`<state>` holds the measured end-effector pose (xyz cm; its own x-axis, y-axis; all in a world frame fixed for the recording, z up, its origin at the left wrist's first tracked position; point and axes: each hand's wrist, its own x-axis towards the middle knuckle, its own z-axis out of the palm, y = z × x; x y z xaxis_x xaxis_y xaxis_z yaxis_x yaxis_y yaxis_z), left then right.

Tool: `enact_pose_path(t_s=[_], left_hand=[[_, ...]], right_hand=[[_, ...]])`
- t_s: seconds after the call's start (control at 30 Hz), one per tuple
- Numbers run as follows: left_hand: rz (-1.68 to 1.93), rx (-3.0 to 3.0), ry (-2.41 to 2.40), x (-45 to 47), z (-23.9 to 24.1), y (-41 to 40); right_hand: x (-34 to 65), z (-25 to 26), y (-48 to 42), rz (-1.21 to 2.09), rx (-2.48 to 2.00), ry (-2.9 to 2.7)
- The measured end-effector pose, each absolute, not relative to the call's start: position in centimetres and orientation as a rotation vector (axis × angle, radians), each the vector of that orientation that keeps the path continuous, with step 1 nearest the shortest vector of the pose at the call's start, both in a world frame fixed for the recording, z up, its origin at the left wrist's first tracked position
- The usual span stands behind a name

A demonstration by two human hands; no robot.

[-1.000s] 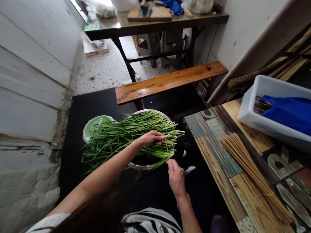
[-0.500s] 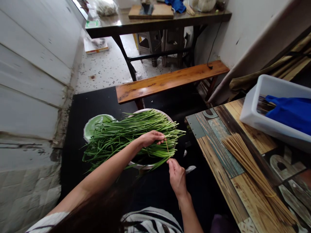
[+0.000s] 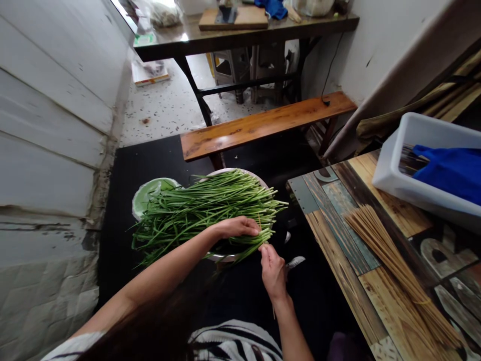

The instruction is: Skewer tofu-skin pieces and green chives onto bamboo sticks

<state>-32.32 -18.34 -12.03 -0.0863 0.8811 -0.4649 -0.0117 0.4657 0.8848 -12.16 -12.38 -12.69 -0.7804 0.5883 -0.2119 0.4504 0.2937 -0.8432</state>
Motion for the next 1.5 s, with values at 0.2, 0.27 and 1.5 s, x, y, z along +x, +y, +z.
enact_pose_path(t_s=[0.2,0.27,1.5], left_hand=[[0.712,1.179,2.342,-33.3,-13.6,-16.5],[0.563,1.333,2.371,-33.1,-13.9,-16.0],[1.113,0.663,1.408,-32.6,-12.0,-17.6]], right_hand=[[-11.9,-13.1,-12.6,1.520,-1.047,-2.369],[-12.0,-13.1,-12.6,1.520,-1.041,-2.365],[-12.3,-11.7,-12.0,1.518,-0.941,-2.421]])
